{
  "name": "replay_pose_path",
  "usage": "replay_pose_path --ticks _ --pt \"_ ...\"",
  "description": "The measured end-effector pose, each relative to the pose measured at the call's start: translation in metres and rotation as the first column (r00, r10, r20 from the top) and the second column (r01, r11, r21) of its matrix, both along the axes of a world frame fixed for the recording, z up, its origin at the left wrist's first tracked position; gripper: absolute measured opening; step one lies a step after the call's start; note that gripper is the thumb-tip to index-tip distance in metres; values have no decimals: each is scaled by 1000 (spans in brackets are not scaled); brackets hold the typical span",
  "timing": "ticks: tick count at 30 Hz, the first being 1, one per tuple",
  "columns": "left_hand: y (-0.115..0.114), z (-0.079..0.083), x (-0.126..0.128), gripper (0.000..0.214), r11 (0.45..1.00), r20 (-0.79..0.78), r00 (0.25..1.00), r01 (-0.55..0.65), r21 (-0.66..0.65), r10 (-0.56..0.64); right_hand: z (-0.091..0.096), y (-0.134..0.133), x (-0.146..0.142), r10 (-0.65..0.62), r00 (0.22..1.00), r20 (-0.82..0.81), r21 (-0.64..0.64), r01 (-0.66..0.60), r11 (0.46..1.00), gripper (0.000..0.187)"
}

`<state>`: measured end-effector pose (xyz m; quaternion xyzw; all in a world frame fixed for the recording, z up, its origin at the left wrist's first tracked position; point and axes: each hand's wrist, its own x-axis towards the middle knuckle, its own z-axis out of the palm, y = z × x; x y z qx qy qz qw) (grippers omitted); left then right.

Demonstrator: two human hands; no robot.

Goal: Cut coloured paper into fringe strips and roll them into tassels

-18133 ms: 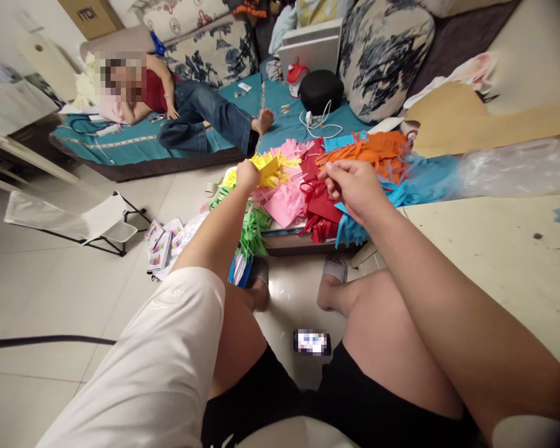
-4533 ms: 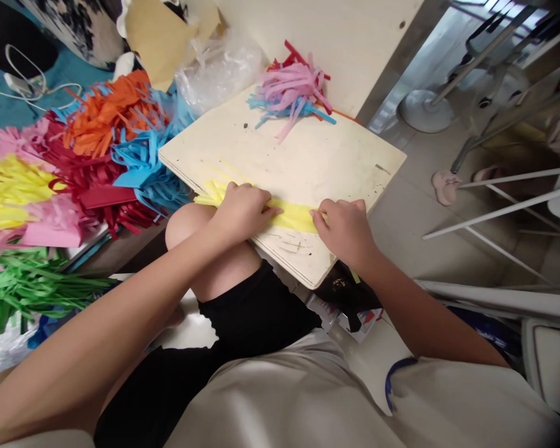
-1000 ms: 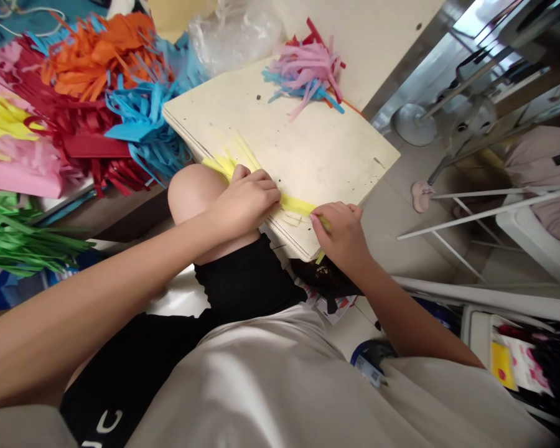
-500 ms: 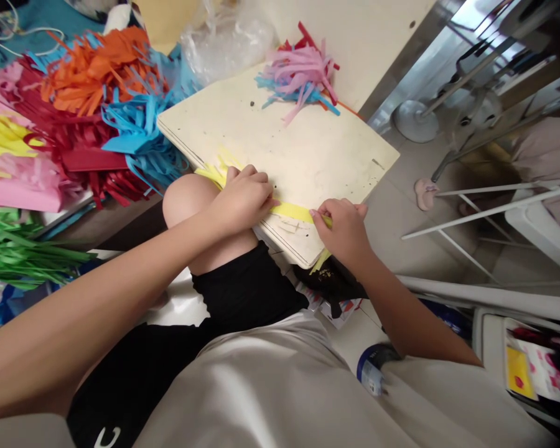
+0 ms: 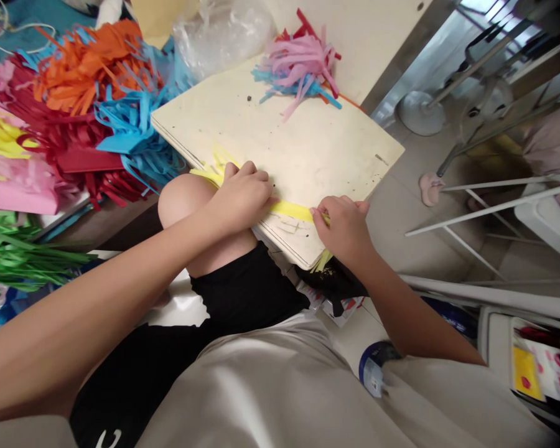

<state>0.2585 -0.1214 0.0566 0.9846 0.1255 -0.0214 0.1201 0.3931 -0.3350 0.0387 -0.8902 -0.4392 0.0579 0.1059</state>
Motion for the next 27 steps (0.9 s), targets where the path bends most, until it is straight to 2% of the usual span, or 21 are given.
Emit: replay_pose_path --ticks 7,16,19,22,23,25,27 --pt "1 1 3 32 1000 -31 999 7 14 -6 3 0 -1 16 1000 24 -24 -15 1000 22" --pt "11 -19 4 38 998 151 988 33 -44 -26 1 0 0 30 996 88 -5 -30 1000 24" --pt "10 -20 3 31 998 160 987 35 -46 -27 1 -1 -1 43 989 139 -5 -43 999 25" --pt "1 -14 0 11 1000 191 981 -20 -23 24 6 -1 -5 64 980 187 -12 -63 998 24" --pt "-2 -12 -1 14 1000 216 976 -21 -12 23 8 -1 -6 72 977 199 -18 -70 997 23" --pt "-9 -9 -4 22 999 257 965 42 18 -45 12 0 -8 80 973 219 -34 -74 997 22" --pt "-15 -8 -7 28 984 249 952 167 62 -177 15 1 -9 78 969 233 -44 -70 997 21"
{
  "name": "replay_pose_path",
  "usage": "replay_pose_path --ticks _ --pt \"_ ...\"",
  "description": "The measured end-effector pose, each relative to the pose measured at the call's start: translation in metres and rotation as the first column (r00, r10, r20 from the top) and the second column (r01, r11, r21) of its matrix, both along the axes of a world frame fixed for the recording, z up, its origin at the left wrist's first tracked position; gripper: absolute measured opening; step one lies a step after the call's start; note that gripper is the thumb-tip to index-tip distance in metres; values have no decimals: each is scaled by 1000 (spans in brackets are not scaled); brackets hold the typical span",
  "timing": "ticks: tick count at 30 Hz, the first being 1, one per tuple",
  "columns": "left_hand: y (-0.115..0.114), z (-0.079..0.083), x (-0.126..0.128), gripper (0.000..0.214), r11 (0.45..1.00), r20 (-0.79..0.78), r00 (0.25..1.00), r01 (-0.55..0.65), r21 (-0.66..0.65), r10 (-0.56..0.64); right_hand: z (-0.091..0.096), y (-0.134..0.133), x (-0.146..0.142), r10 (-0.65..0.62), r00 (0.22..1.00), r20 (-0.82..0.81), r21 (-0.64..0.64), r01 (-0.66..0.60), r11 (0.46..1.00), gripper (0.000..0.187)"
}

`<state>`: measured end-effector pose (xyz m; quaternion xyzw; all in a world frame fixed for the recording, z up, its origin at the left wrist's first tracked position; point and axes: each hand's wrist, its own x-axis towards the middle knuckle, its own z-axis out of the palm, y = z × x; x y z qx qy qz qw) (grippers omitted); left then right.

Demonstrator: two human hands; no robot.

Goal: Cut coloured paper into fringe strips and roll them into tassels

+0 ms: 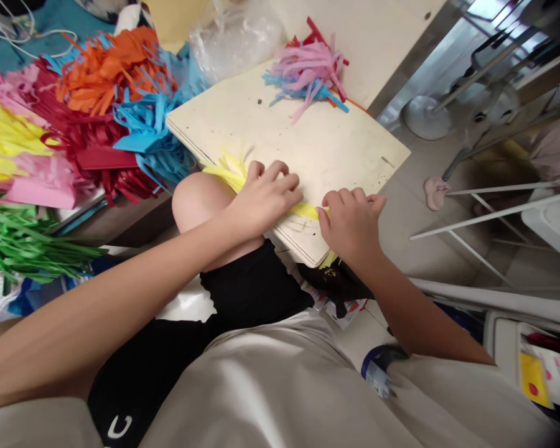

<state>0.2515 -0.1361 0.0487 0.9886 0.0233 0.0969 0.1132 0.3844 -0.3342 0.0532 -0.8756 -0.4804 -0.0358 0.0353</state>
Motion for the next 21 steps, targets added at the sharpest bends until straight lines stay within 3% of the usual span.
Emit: replay_pose_path --ticks 4,11,18,21 --pt "-6 -4 -9 36 985 -48 989 141 99 -137 3 2 -6 17 999 28 36 -18 999 26" --pt "-13 -8 -21 36 992 -40 994 105 72 -102 -9 -5 -36 314 949 -40 10 -314 949 61" --pt "-7 -25 -15 34 995 46 996 75 -64 -72 -14 -26 -27 305 952 29 -133 -299 945 80" --pt "-6 -28 -14 29 996 68 995 82 -43 -79 -12 -30 -22 297 955 30 -159 -288 944 80"
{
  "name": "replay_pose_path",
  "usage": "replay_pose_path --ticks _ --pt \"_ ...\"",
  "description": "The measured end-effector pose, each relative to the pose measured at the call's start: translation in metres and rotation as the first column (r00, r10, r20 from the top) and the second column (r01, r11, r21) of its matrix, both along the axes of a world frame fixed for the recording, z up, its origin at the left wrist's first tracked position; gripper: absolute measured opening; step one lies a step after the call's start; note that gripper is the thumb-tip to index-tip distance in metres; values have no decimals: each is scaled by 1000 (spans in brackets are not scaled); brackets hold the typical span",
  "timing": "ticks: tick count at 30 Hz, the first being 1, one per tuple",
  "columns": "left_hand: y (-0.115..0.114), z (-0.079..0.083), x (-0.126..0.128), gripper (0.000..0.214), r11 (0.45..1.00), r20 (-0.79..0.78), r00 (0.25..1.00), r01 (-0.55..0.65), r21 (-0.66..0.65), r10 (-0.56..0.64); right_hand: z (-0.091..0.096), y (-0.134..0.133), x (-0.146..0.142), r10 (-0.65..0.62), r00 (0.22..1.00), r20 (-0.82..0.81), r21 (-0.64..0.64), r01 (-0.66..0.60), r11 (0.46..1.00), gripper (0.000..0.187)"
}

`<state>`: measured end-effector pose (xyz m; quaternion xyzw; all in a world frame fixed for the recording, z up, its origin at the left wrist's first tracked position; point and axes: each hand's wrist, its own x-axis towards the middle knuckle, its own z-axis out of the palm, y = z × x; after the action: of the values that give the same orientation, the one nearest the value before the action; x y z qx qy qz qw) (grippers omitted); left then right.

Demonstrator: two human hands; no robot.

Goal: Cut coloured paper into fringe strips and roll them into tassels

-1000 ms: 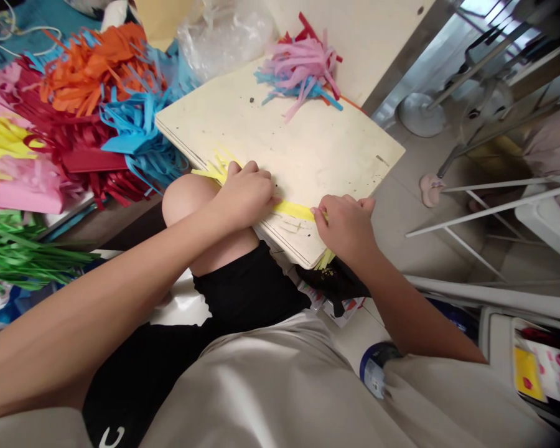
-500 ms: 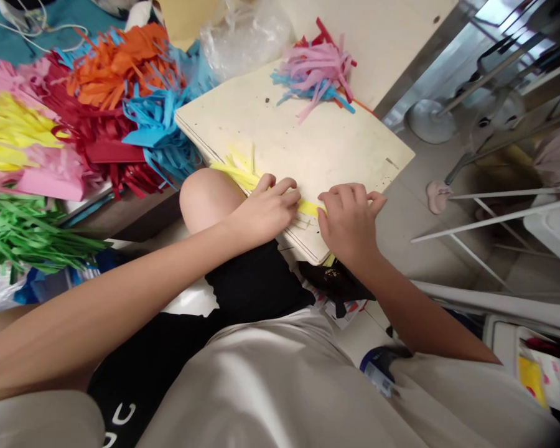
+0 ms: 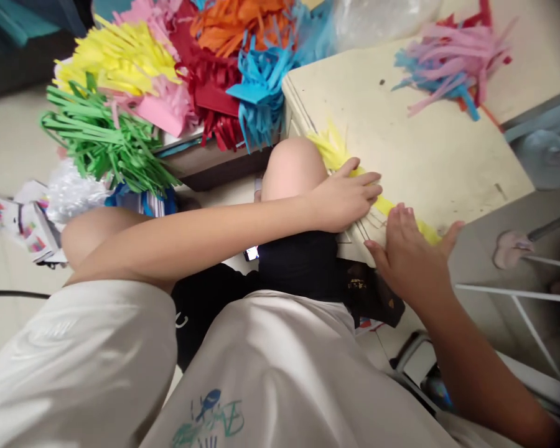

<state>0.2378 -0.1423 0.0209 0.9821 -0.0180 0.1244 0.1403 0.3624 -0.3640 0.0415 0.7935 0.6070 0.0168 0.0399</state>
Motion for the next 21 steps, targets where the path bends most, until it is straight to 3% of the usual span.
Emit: replay_pose_path --ticks 4,9,15,19,21 --pt "-1 5 2 26 995 3 999 40 92 -40 -4 -2 4 -21 1000 -23 17 22 1000 78" --pt "-2 11 7 27 980 -27 998 53 190 -49 -21 -7 16 -42 998 -44 134 47 990 70" --pt "-1 28 12 55 867 -248 960 231 441 -129 -53 3 56 -46 999 -9 341 46 939 68" --pt "-1 40 14 72 915 -247 966 163 368 -73 -72 20 88 -167 986 -13 483 152 862 81" --pt "-1 42 16 70 944 -217 974 131 302 -65 -75 24 98 -177 984 -9 510 157 846 87"
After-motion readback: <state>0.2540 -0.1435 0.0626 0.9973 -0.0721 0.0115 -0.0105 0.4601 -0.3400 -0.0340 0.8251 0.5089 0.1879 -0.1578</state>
